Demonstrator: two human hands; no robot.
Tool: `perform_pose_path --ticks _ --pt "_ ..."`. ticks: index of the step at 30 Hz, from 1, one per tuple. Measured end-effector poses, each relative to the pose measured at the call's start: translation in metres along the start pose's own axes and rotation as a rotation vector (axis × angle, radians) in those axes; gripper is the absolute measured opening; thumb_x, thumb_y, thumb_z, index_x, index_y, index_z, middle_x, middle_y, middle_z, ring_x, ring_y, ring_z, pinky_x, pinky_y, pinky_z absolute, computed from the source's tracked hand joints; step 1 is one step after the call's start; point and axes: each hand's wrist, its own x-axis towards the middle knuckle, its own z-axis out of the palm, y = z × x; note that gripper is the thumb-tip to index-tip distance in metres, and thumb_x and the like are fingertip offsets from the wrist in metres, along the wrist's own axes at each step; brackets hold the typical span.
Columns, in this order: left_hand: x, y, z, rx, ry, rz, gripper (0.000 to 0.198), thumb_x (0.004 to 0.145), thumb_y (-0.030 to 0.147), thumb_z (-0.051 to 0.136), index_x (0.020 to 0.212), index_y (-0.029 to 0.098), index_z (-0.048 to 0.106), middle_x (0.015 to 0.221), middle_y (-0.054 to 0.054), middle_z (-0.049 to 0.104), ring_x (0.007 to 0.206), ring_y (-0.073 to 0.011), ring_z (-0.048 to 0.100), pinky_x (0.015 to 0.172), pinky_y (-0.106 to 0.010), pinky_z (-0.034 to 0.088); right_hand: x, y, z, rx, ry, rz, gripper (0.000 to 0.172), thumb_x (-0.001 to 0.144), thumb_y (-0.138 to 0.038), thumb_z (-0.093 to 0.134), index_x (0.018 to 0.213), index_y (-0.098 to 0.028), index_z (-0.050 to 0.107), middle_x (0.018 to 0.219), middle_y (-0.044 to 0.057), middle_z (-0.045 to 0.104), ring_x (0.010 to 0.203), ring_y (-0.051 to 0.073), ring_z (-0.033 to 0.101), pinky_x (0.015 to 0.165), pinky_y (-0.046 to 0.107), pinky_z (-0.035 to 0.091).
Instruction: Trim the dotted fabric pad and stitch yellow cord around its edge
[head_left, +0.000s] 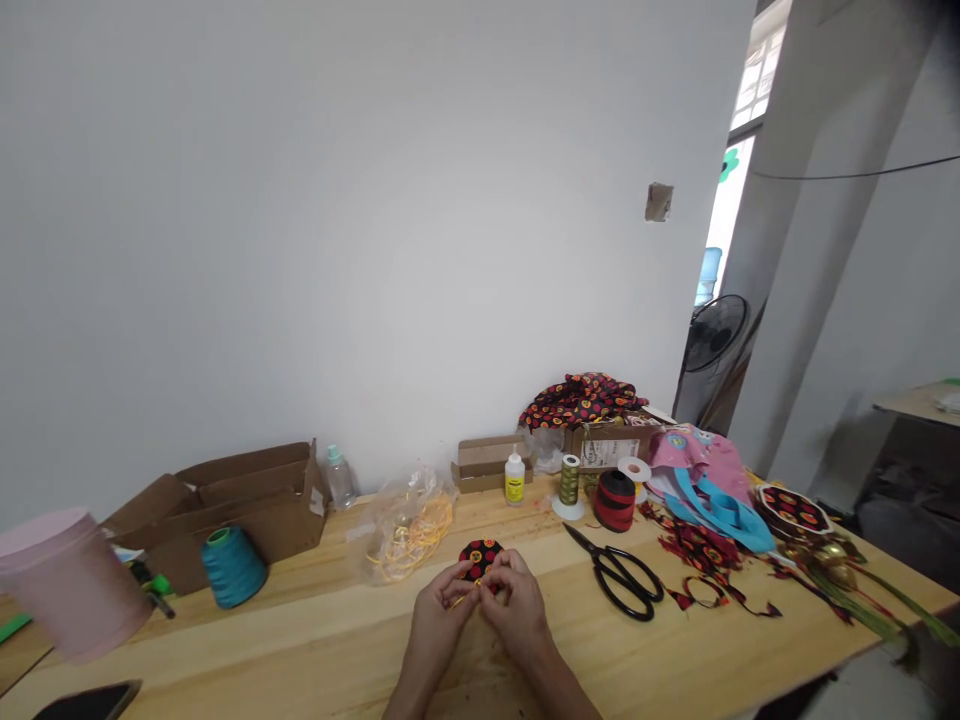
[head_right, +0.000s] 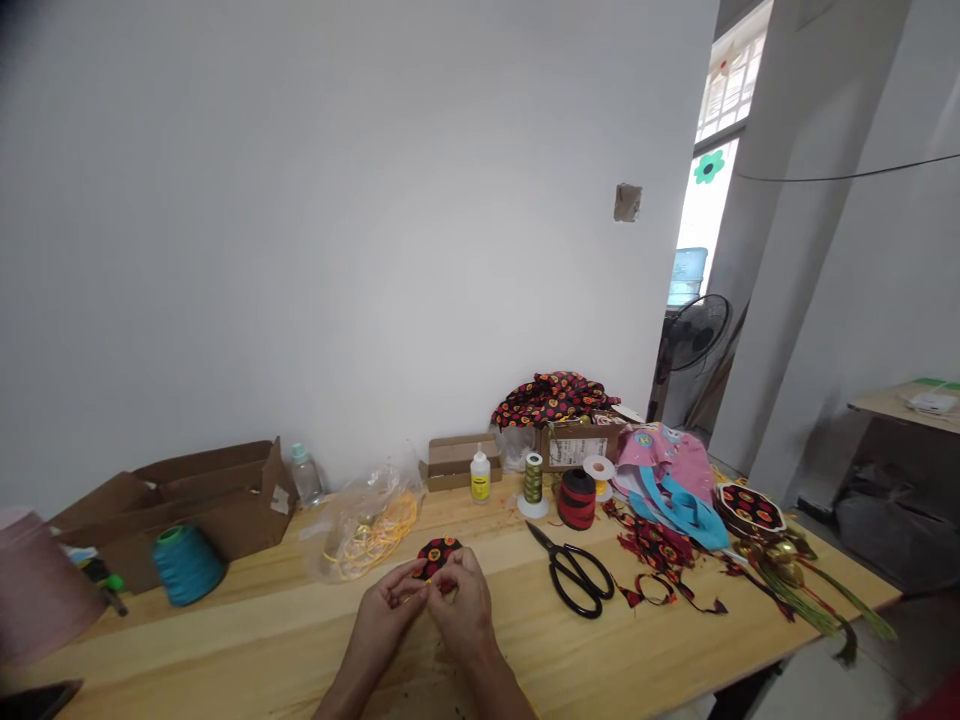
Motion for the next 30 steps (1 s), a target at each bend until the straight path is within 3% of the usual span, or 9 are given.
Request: perform_pose_path --ticks 6,11,14,16,18,20,24,27,30 --pt "-0.003 0.005 -0.001 0.013 0.039 -0.029 0.039 0.050 0.025 0.070 0.085 0.011 0.062 0.060 -0.005 0.069 0.060 -0.0177 0.061 0.059 -0.024 0.045 0.001 0.002 -0.004 0.546 -0.125 0.100 0.010 0.060 -0.023 0.050 0.052 -0.017 0.049 0.064 0.000 0.043 0.065 0.015 0.043 0.061 0.025 0.037" --pt "-0.004 0.007 -0.001 0.044 0.133 -0.034 0.035 0.048 0.024 0.069 0.080 0.011 0.062 0.054 -0.001 0.065 0.059 -0.0171 0.060 0.057 -0.023 0.044 -0.009 -0.028 -0.062 0.994 -0.230 0.103 0.018 0.060 -0.033 0.057 0.053 -0.017 0.052 0.069 0.002 0.045 0.069 0.016 0.043 0.066 0.028 0.035" --pt "-0.003 0.007 0.000 0.041 0.129 -0.039 0.034 0.048 0.024 0.069 0.078 0.011 0.063 0.055 -0.002 0.065 0.061 -0.0174 0.060 0.057 -0.023 0.044 -0.012 -0.046 -0.116 0.989 -0.347 -0.113 0.040 0.075 -0.049 0.038 0.053 -0.019 0.053 0.062 0.002 0.048 0.066 0.016 0.046 0.065 0.032 0.036" --pt "-0.002 0.008 0.000 0.048 0.116 -0.043 0.033 0.047 0.024 0.069 0.078 0.011 0.063 0.055 -0.002 0.065 0.060 -0.0174 0.060 0.057 -0.023 0.044 -0.007 -0.049 -0.143 0.836 -0.698 -0.442 0.066 0.076 -0.061 0.012 0.046 -0.019 0.052 0.051 0.001 0.047 0.056 0.014 0.048 0.056 0.030 0.035" --pt "-0.002 0.008 0.001 0.054 0.104 -0.044 0.034 0.047 0.025 0.069 0.077 0.011 0.064 0.056 -0.003 0.066 0.060 -0.0175 0.060 0.057 -0.023 0.044 0.002 -0.045 -0.155 0.739 -0.816 -0.544 0.081 0.073 -0.060 -0.006 0.040 -0.016 0.052 0.043 -0.001 0.043 0.050 0.013 0.052 0.052 0.028 0.033" --pt "-0.001 0.008 0.000 0.052 0.099 -0.039 0.033 0.047 0.025 0.070 0.077 0.012 0.064 0.057 -0.004 0.066 0.060 -0.0176 0.061 0.058 -0.024 0.045 0.011 -0.039 -0.150 0.643 -0.663 -0.490 0.077 0.076 -0.059 0.001 0.045 -0.016 0.057 0.043 -0.001 0.047 0.050 0.012 0.053 0.051 0.027 0.033" --pt "-0.001 0.004 -0.001 0.036 0.094 -0.025 0.033 0.048 0.025 0.069 0.078 0.012 0.064 0.061 -0.005 0.067 0.062 -0.0180 0.061 0.060 -0.025 0.046 0.015 -0.027 -0.100 0.345 -0.264 -0.133 0.027 0.073 -0.041 0.049 0.072 -0.017 0.063 0.069 0.006 0.062 0.063 0.015 0.053 0.057 0.027 0.039" --pt "-0.001 0.002 -0.002 0.045 0.106 -0.005 0.030 0.049 0.024 0.069 0.077 0.012 0.065 0.061 -0.005 0.067 0.063 -0.0183 0.061 0.061 -0.025 0.047 0.010 -0.018 -0.054 -0.094 -0.212 0.027 0.025 0.055 -0.029 0.067 0.077 -0.018 0.065 0.072 0.004 0.062 0.065 0.016 0.052 0.058 0.025 0.038" --pt "0.000 0.000 -0.003 0.046 0.122 0.009 0.029 0.048 0.023 0.069 0.075 0.012 0.065 0.065 -0.006 0.068 0.065 -0.0195 0.062 0.062 -0.027 0.048 0.012 -0.009 -0.027 -0.287 -0.312 0.013 0.014 0.056 -0.024 0.065 0.070 -0.020 0.067 0.063 0.001 0.061 0.058 0.014 0.050 0.053 0.022 0.034"
